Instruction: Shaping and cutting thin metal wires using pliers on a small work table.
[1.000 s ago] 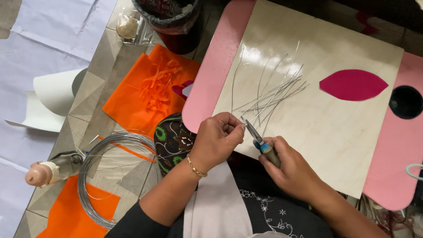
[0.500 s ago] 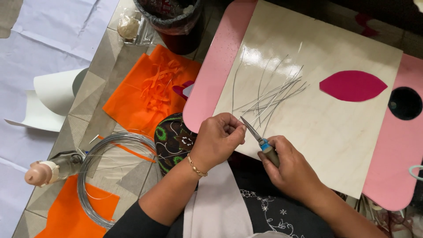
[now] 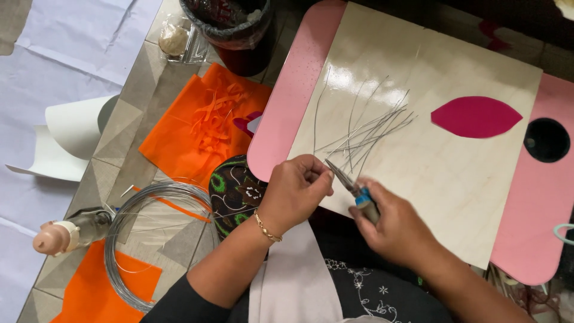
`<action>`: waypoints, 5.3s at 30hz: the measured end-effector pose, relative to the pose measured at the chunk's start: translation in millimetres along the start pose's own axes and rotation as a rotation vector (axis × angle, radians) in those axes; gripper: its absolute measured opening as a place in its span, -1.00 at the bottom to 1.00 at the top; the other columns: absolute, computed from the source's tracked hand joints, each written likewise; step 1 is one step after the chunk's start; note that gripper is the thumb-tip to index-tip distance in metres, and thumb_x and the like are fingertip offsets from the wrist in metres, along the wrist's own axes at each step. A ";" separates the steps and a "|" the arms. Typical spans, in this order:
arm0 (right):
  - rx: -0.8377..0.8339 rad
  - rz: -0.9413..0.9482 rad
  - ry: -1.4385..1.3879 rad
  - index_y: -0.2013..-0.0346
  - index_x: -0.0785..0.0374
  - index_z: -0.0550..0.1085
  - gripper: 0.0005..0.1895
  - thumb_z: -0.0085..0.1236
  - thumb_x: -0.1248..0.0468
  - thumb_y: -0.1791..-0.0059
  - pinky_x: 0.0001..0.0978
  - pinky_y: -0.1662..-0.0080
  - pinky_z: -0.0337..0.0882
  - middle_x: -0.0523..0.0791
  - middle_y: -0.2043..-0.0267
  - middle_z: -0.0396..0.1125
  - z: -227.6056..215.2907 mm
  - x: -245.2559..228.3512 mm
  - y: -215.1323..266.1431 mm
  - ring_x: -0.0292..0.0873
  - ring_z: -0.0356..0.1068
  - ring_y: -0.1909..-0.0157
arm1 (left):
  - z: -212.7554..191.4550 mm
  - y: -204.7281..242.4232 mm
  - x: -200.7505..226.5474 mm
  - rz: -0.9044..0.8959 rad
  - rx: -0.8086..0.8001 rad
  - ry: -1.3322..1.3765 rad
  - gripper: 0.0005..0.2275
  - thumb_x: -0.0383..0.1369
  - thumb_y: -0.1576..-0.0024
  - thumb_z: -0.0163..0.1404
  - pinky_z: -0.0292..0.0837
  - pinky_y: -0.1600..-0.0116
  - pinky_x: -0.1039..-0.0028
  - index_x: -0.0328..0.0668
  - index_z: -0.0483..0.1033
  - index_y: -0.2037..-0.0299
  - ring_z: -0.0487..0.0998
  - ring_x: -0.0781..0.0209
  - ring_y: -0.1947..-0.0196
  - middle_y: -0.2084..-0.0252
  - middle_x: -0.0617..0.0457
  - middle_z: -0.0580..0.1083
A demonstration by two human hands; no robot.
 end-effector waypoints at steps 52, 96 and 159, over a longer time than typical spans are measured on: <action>0.123 -0.103 0.038 0.15 0.33 0.33 -0.65 0.10 0.28 0.18 0.13 0.27 0.31 0.24 0.46 0.30 -39.0 -2.1 -82.1 0.37 0.33 0.33 | -3.6 -52.6 20.3 0.107 0.020 0.512 -0.91 -0.47 -0.06 -0.02 0.11 0.73 0.73 -0.39 0.43 0.36 0.20 0.45 0.82 0.75 0.04 0.28; -0.391 0.023 -1.200 0.30 0.38 0.26 -0.72 0.14 0.28 0.13 -0.45 0.56 -0.05 -0.15 0.65 -0.03 2.6 -26.5 -16.8 -0.28 -0.10 0.64 | -11.5 -9.1 76.3 0.572 -0.010 0.064 -0.89 -0.43 -0.13 -0.03 0.26 0.43 0.61 -0.22 0.39 0.45 0.29 0.38 0.57 0.58 0.13 0.36; -0.347 -0.196 0.021 0.21 0.02 0.28 -0.78 0.05 0.22 0.12 -0.33 0.26 0.31 -0.18 0.34 0.35 25.5 -29.8 31.3 -0.08 0.34 0.35 | 12.9 -12.3 99.5 0.229 0.010 0.440 -0.86 -0.38 -0.16 -0.14 0.16 0.60 0.66 -0.29 0.41 0.22 0.28 0.42 0.65 0.57 0.04 0.42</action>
Point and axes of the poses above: each hand's wrist, its own y-axis away from the middle knuckle, its own z-axis out of the palm, x = y × z, the point moved 10 cm from there along -y, towards the middle knuckle
